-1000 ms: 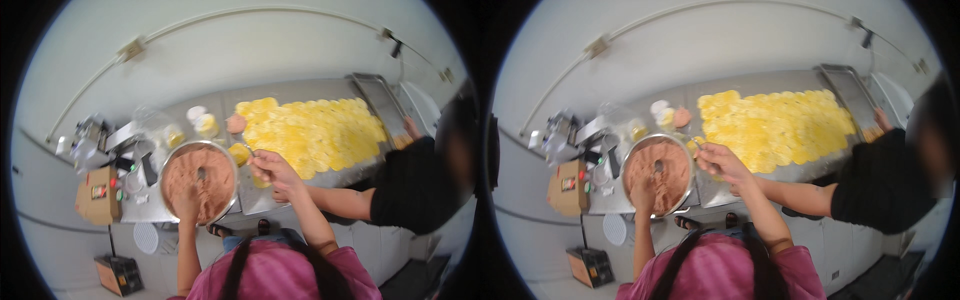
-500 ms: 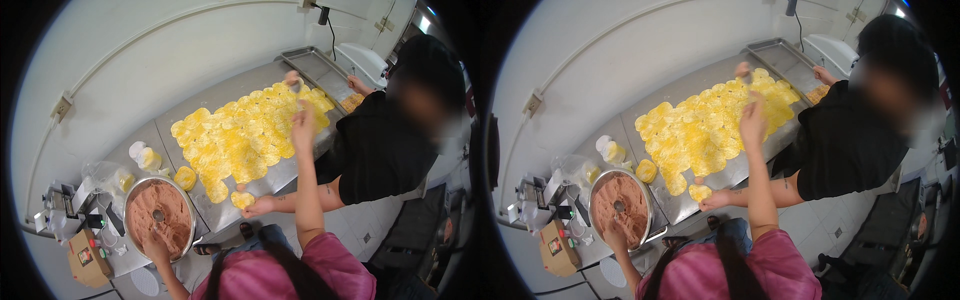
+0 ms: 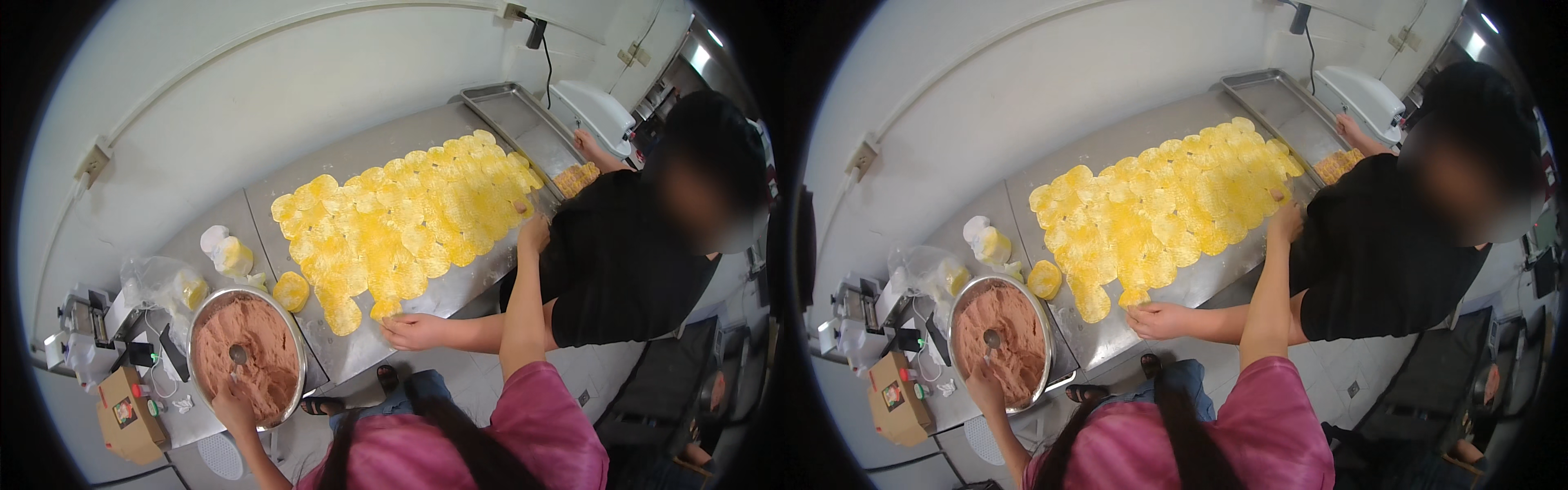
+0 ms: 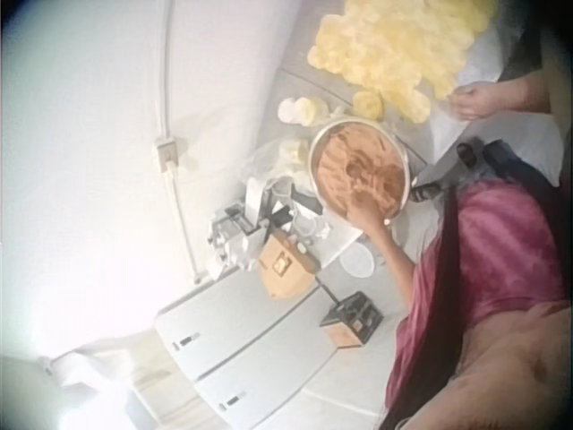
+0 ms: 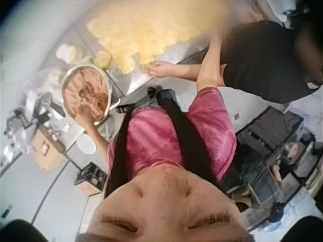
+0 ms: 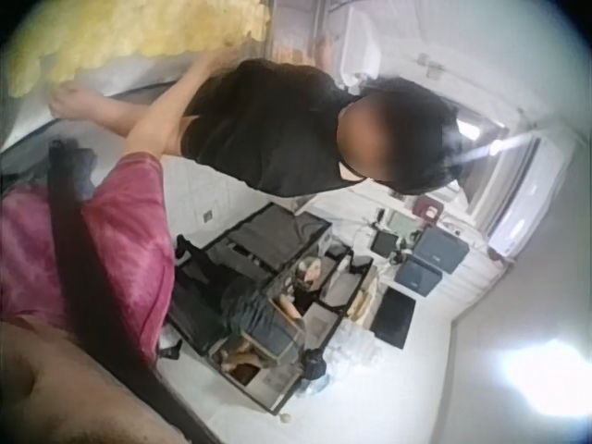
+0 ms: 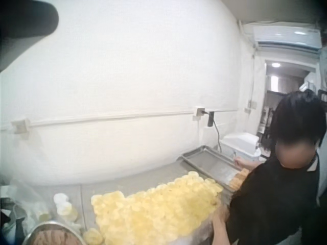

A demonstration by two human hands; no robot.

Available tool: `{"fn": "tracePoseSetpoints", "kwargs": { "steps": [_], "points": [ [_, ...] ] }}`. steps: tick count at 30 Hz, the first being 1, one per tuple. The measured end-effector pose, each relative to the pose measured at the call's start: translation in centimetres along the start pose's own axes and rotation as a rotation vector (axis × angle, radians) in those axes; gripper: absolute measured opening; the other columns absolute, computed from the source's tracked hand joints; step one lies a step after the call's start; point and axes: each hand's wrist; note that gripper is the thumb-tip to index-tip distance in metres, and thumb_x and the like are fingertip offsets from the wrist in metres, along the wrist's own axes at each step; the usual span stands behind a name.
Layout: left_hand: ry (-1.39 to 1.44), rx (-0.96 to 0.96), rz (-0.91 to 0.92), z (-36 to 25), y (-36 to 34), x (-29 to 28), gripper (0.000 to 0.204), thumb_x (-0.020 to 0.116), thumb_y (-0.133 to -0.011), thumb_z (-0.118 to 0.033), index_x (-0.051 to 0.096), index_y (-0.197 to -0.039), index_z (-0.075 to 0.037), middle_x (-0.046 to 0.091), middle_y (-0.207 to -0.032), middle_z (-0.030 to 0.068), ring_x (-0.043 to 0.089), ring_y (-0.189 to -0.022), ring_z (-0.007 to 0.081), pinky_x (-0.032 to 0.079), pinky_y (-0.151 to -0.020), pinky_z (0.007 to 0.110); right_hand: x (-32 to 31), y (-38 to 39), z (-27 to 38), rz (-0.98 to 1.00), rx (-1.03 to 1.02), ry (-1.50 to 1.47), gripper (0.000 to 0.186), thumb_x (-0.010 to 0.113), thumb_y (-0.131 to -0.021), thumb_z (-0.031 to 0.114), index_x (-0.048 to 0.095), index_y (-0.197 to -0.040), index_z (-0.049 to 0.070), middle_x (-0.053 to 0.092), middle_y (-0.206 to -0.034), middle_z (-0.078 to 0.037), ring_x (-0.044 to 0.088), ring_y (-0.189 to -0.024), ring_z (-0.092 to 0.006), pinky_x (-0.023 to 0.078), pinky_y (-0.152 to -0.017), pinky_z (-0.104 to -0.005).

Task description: The person scoops a pink meat mixture from a large metal bowl using a spoon and places it onto the center of thin yellow wrappers arranged on a stainless steel table. The person repeats this scooping and placing action continuously throughout the clip.

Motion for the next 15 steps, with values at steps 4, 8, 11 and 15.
{"fn": "tracePoseSetpoints", "kwargs": {
  "steps": [4, 8, 11, 15],
  "points": [
    [-0.016, 0.009, -0.030, 0.3, -0.2, 0.0, 0.022, 0.049, -0.085, -0.015, 0.054, -0.070, 0.001, 0.053, -0.059, 0.0229, 0.053, -0.058, 0.0412, 0.039, -0.052, 0.048, -2.5, -1.0, 0.8, -0.080, 0.012, -0.107, 0.031, 0.044, -0.083, 0.005, 0.053, -0.113, 0.003, 0.059, -0.091, -0.020, 0.059, -0.078, -0.0351, 0.045, -0.066, -0.0414],
    [0.032, 0.008, -0.041, 0.9, 0.3, 0.4, 0.017, 0.051, -0.082, -0.014, 0.055, -0.072, -0.001, 0.053, -0.059, 0.0224, 0.053, -0.059, 0.0411, 0.040, -0.052, 0.048, -3.7, -1.1, 3.4, -0.197, -0.141, -0.574, 0.027, 0.045, -0.085, 0.007, 0.057, -0.109, 0.005, 0.061, -0.083, -0.019, 0.059, -0.076, -0.0336, 0.045, -0.065, -0.0407],
    [0.039, -0.012, -0.032, 1.9, 1.1, 0.6, 0.012, 0.052, -0.079, -0.013, 0.055, -0.073, -0.003, 0.053, -0.062, 0.0223, 0.053, -0.061, 0.0418, 0.040, -0.053, 0.049, -5.9, 2.4, 8.8, -0.020, -0.447, -1.121, 0.025, 0.042, -0.086, 0.002, 0.058, -0.106, 0.002, 0.056, -0.067, -0.005, 0.048, -0.055, -0.0117, 0.039, -0.053, -0.0257],
    [0.054, -0.009, -0.069, 0.9, 0.6, 0.2, 0.018, 0.052, -0.081, -0.018, 0.056, -0.072, -0.003, 0.055, -0.063, 0.0211, 0.055, -0.061, 0.0410, 0.042, -0.054, 0.049, -10.3, 11.9, 15.7, 0.365, -0.695, -1.182, 0.024, 0.042, -0.085, 0.000, 0.056, -0.103, 0.004, 0.055, -0.067, -0.003, 0.046, -0.054, -0.0090, 0.039, -0.052, -0.0241]
  ]
}}
Point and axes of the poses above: each hand's wrist, its own y-axis away from the middle knuckle, its own x-axis out of the palm, z = x × y
